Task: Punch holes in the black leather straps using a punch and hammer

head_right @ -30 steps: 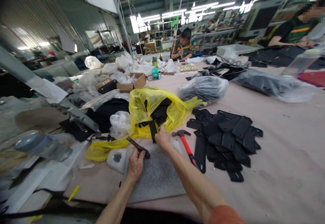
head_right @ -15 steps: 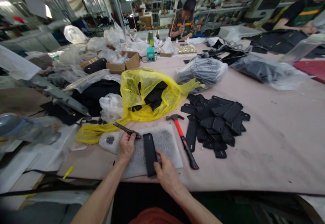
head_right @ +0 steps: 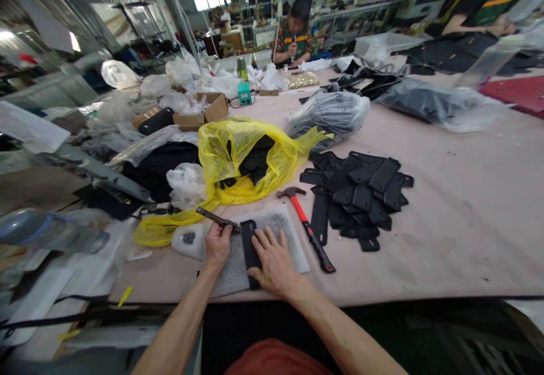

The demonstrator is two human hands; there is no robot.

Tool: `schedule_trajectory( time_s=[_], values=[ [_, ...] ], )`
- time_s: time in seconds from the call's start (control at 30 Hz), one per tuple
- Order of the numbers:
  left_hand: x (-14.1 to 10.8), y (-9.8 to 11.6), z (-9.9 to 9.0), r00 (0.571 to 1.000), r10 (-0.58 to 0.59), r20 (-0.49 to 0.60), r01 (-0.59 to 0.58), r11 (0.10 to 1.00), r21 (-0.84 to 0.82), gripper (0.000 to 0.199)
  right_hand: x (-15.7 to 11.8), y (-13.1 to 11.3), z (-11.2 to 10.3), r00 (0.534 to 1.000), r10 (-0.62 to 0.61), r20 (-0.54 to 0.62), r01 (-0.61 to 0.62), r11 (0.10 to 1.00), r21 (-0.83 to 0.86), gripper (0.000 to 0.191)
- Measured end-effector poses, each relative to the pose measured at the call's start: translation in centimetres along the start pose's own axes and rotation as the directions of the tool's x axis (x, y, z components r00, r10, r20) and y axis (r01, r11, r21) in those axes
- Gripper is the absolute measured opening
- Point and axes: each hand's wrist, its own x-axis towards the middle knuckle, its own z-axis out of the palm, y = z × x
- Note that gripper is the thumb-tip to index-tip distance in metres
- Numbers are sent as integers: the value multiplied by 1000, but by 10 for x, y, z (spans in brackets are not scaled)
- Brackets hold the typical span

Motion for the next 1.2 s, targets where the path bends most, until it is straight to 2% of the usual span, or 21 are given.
schedule_trajectory(
  time_s=[0.13, 0.27, 0.47, 0.63, 0.8, 0.97, 1.13, 1.2],
  values=[
    [3, 11, 5, 998, 54, 30, -55, 998, 26, 20, 6, -2, 15, 1000, 13, -26, -14, 999, -43, 69],
    [7, 18, 13, 988, 113, 103, -113, 994, -2, 20, 8, -5, 15, 997, 31, -69, -35, 998, -55, 65],
    [6, 12, 19, 979, 111, 169, -111, 994, -5, 20, 1, -1, 13, 991, 5, -132, -8, 1000, -21, 46],
    [7, 11, 20, 977, 106, 187, -108, 994, -2, 22, 0, 3, 18, 984, 7, -181, -6, 1000, 5, 44],
    [6, 13, 22, 976, 123, 181, -132, 991, 37, 22, 2, 5, 16, 985, 13, -170, -10, 1000, 20, 44],
    [3, 12, 26, 962, 214, 168, -240, 959, 150, 20, 3, 6, 13, 988, 19, -155, -13, 999, 37, 43],
    [3, 10, 32, 917, 354, 184, -394, 876, 277, 19, 4, 4, 14, 987, 35, -158, -23, 997, 76, 42],
    [4, 9, 34, 899, 385, 207, -434, 838, 329, 19, 5, 9, 10, 986, 31, -162, -13, 994, 111, 36]
  ],
)
